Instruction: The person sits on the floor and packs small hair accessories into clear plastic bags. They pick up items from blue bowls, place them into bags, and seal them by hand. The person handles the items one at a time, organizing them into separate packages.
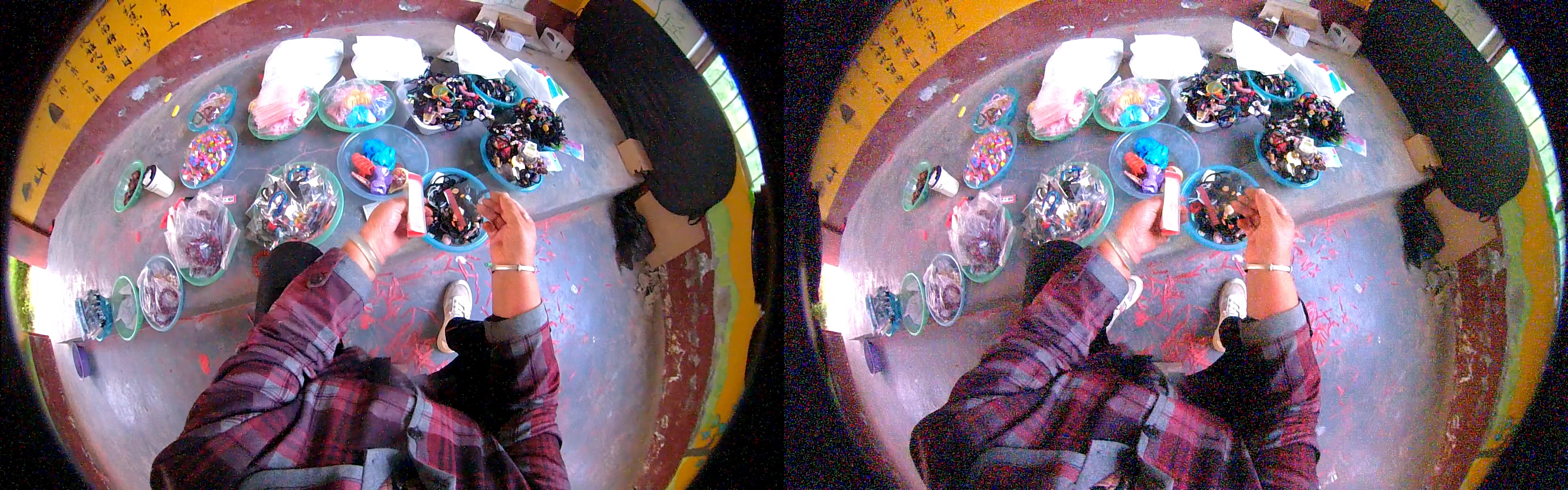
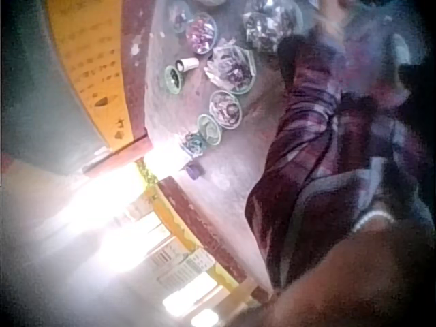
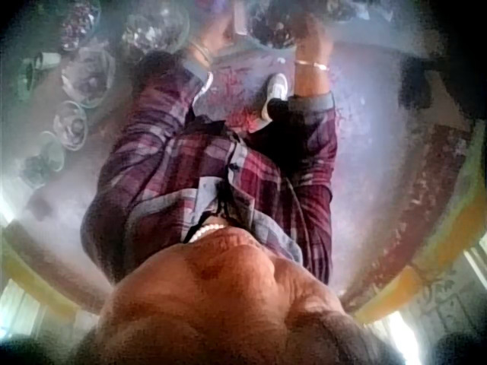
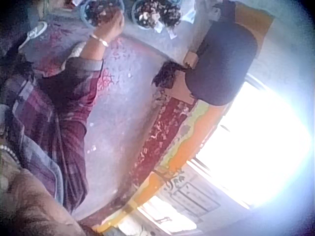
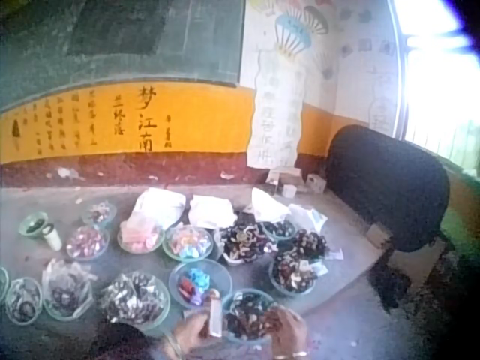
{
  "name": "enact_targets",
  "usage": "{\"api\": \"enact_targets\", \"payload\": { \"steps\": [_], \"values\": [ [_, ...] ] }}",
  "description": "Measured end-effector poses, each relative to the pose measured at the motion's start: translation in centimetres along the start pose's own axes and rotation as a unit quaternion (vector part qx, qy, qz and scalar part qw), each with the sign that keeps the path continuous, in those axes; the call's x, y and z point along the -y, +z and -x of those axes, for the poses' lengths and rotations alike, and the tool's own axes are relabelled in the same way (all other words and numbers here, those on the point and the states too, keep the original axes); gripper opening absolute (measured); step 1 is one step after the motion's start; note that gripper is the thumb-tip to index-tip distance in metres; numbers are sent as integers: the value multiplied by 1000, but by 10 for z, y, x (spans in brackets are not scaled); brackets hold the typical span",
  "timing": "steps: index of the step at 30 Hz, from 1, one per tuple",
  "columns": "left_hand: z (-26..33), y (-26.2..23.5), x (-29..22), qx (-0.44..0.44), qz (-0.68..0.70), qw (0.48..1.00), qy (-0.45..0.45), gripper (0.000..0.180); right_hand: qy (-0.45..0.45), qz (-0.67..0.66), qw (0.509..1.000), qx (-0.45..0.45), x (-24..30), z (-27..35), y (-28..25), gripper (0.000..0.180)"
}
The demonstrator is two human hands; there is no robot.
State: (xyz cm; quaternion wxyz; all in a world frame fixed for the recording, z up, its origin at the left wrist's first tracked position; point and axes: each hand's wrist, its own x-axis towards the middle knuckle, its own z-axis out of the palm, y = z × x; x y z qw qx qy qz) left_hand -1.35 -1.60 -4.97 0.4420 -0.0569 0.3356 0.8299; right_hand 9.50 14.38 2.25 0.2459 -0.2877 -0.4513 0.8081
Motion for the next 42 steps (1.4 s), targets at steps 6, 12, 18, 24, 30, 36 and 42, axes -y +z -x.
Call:
{"api": "enact_targets", "payload": {
  "steps": [6, 12, 18, 24, 30, 36, 42],
  "values": [
    [-8, -21, 20, 25, 17, 1000, 7, 19, 0, -3, 1000, 11, 5, 1, -2, 17],
    [-56, -129, 58, -187, -179, 960, 105, 12, 5, 8, 1000, 10, 8, 5, -1, 18],
    [-82, -168, 73, -245, -111, 952, 149, 13, 16, 8, 999, 28, 5, 1, -6, 17],
    [-87, -172, 70, -288, -215, 911, 202, 18, 20, 14, 999, 42, 3, 0, -7, 16],
    [-44, -58, 38, -196, -271, 921, 198, 24, 40, 23, 997, 69, 4, 4, -6, 19],
    [29, 36, -7, 54, -219, 966, 126, 30, 21, -36, 995, 88, 2, 6, 0, 20],
    [58, 62, -2, 85, -251, 960, 87, 30, 27, -117, 990, 71, -12, -2, 7, 20]
  ]
}}
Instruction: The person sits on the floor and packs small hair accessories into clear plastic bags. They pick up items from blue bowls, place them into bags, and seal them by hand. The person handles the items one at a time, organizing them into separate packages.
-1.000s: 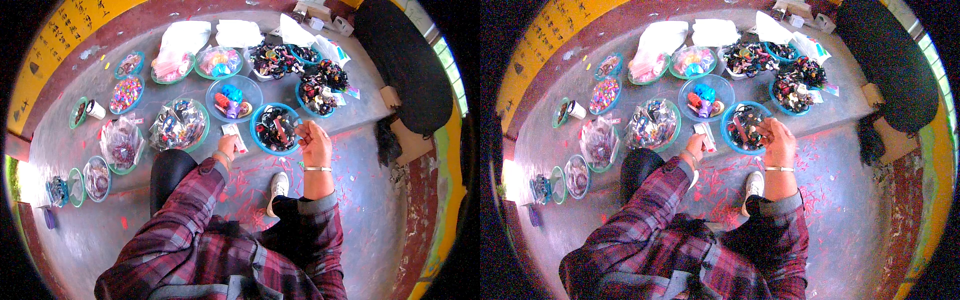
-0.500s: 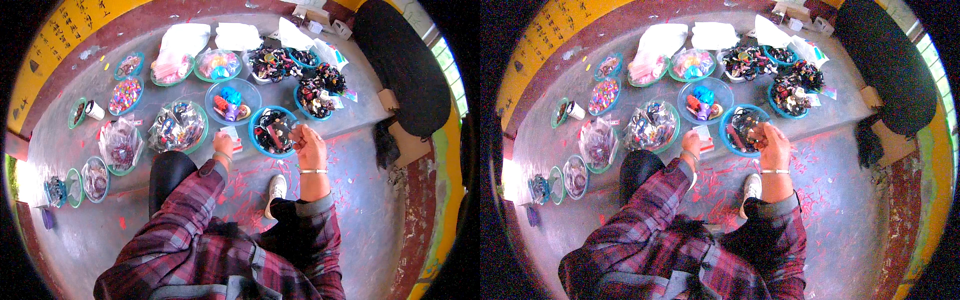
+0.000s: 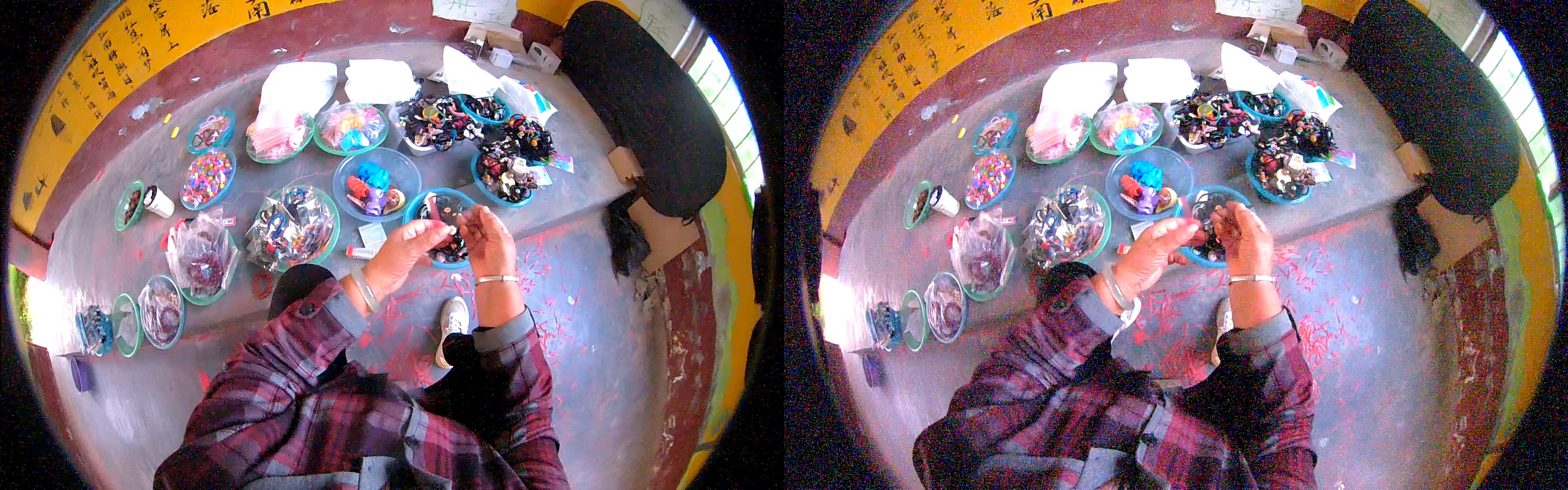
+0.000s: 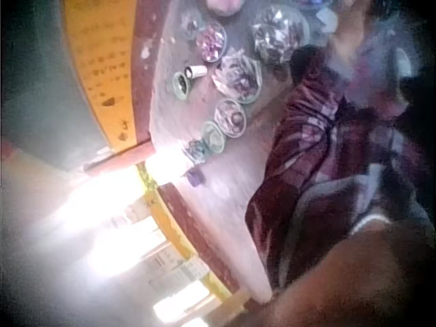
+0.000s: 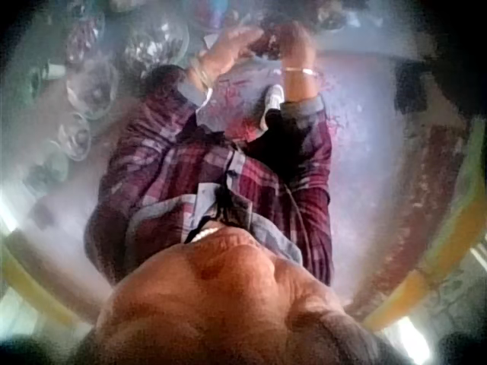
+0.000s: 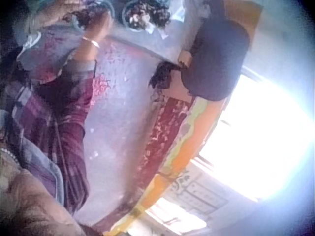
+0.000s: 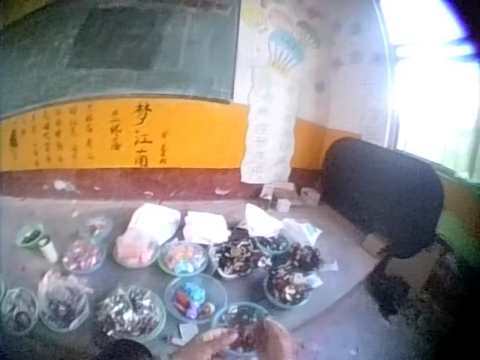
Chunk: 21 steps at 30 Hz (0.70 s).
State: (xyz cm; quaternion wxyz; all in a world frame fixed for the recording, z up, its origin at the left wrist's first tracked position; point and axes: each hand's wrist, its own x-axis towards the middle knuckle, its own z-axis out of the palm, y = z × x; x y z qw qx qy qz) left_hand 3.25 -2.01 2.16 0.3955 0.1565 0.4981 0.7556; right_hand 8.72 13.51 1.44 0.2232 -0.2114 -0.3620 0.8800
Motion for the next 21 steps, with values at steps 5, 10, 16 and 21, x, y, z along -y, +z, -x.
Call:
{"api": "enact_targets", "payload": {
  "steps": [5, 10, 16, 21],
  "values": [
    [-16, -11, 12, -99, -36, 994, 36, 22, 69, 33, 997, 23, -7, 5, 8, 16],
    [-25, -29, 0, -124, -70, 987, 72, 18, -170, 329, 925, -79, 5, 2, 6, 32],
    [-22, -30, 3, -85, 47, 995, -14, 19, -393, 723, 565, 62, 8, 26, 30, 52],
    [-17, -19, -4, -35, 96, 994, -44, 28, -477, 703, 519, 88, -6, 14, 23, 15]
  ]
}}
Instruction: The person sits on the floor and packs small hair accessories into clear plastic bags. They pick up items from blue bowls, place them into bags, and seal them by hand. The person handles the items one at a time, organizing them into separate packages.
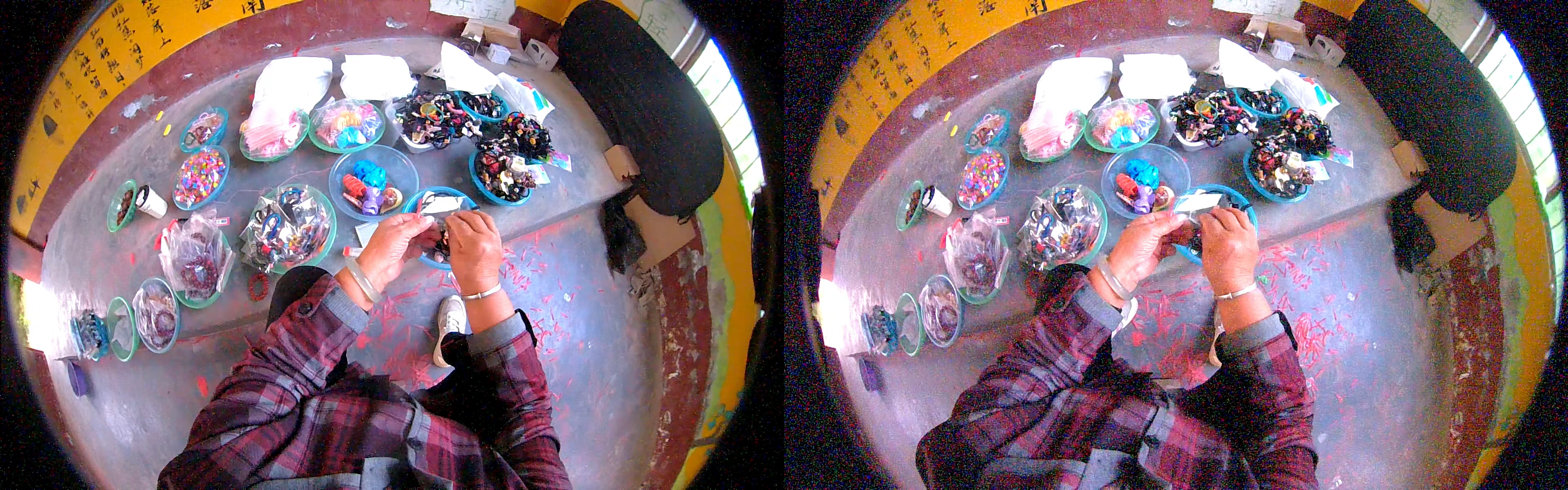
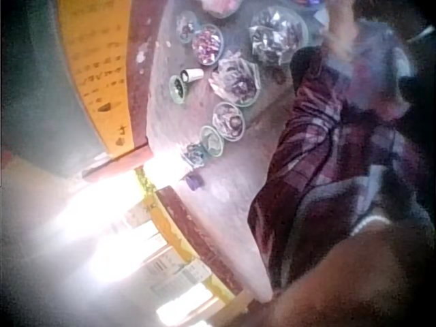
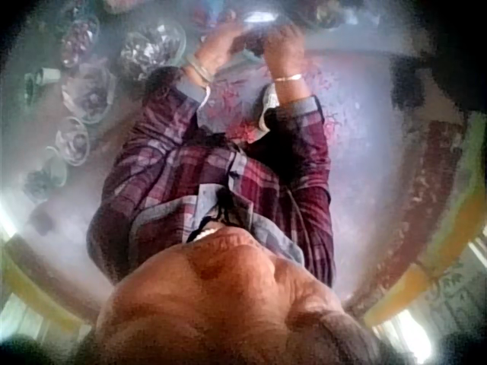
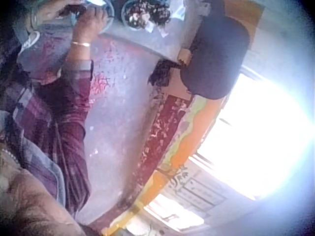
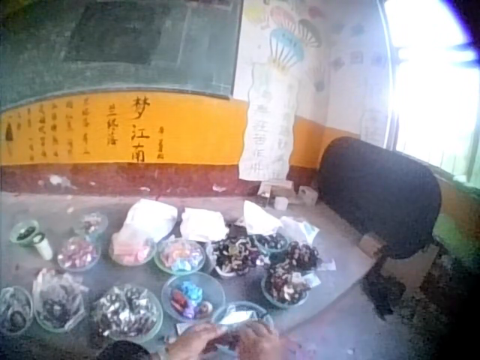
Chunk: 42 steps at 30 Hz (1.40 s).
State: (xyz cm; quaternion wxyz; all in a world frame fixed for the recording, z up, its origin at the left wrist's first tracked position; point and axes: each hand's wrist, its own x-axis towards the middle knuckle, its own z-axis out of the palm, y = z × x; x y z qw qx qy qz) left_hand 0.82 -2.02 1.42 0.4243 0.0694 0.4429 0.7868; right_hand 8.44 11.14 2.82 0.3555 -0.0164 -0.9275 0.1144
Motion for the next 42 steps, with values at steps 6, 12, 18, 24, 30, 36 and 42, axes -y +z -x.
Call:
{"api": "enact_targets", "payload": {
  "steps": [6, 12, 18, 24, 30, 36, 42],
  "values": [
    [3, -1, -12, -80, -51, 993, 73, 36, 398, -411, 818, 60, -16, 8, 3, 11],
    [1, 1, -8, 21, -93, 991, 94, 27, 483, -644, 586, 97, -25, 10, -1, 11],
    [-6, -5, 7, 6, -125, 987, 102, 18, 473, -604, 628, 132, -21, 7, -3, 11],
    [-5, -2, 5, -15, -131, 987, 92, 15, 474, -559, 659, 169, -22, 9, -2, 10],
    [8, 9, -7, -53, -153, 985, 62, 12, 470, -538, 676, 180, -25, 12, 4, 7],
    [6, 6, -4, -41, -120, 990, 57, 13, 464, -553, 674, 158, -20, 11, 4, 4],
    [-1, -2, 8, -6, -103, 991, 81, 17, 455, -553, 682, 150, -21, 11, 5, 6]
  ]
}}
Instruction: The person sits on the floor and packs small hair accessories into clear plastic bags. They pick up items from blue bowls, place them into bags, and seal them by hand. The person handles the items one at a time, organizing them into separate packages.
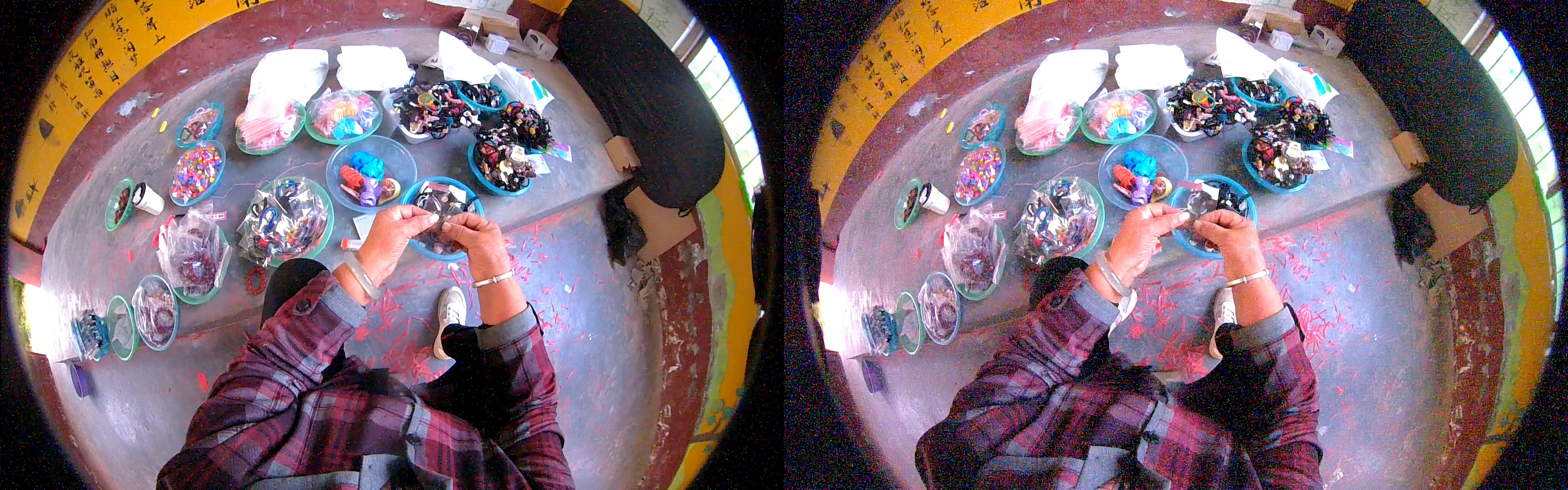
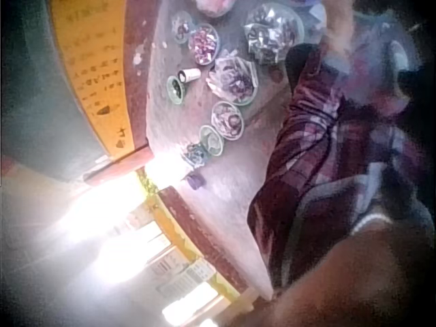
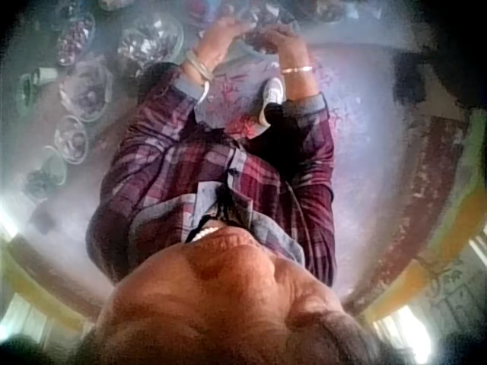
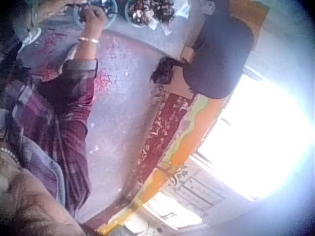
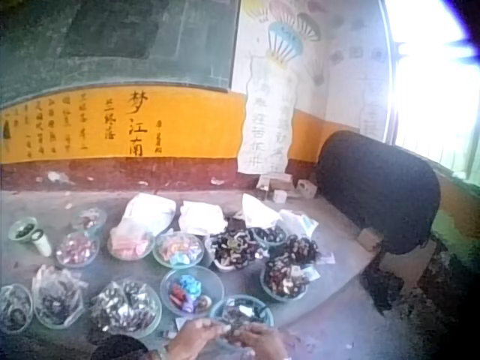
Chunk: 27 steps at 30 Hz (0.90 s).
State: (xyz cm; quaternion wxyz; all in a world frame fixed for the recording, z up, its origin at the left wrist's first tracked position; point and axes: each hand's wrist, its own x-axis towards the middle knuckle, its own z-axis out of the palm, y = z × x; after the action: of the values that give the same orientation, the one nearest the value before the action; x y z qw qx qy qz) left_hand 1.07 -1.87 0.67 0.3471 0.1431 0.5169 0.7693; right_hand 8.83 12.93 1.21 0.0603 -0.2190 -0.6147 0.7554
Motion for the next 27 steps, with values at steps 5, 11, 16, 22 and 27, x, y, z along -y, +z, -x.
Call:
{"api": "enact_targets", "payload": {
  "steps": [5, 11, 16, 22, 27],
  "values": [
    [-1, 1, 2, 27, 10, 1000, 4, 19, -13, -13, 1000, 0, -2, -2, -1, 8],
    [1, 3, -1, 22, -10, 1000, 2, 18, -29, 17, 999, 5, 1, 0, 1, 11],
    [0, 1, 2, 17, -13, 1000, 12, 16, -22, 21, 999, 43, -3, -3, -1, 11],
    [0, 0, 4, -15, -13, 1000, 12, 13, 7, -8, 1000, 19, 1, 2, 6, 9],
    [7, 4, -7, 5, -32, 999, -6, 14, -2, 11, 1000, 24, -3, 3, 0, 7]
  ]
}}
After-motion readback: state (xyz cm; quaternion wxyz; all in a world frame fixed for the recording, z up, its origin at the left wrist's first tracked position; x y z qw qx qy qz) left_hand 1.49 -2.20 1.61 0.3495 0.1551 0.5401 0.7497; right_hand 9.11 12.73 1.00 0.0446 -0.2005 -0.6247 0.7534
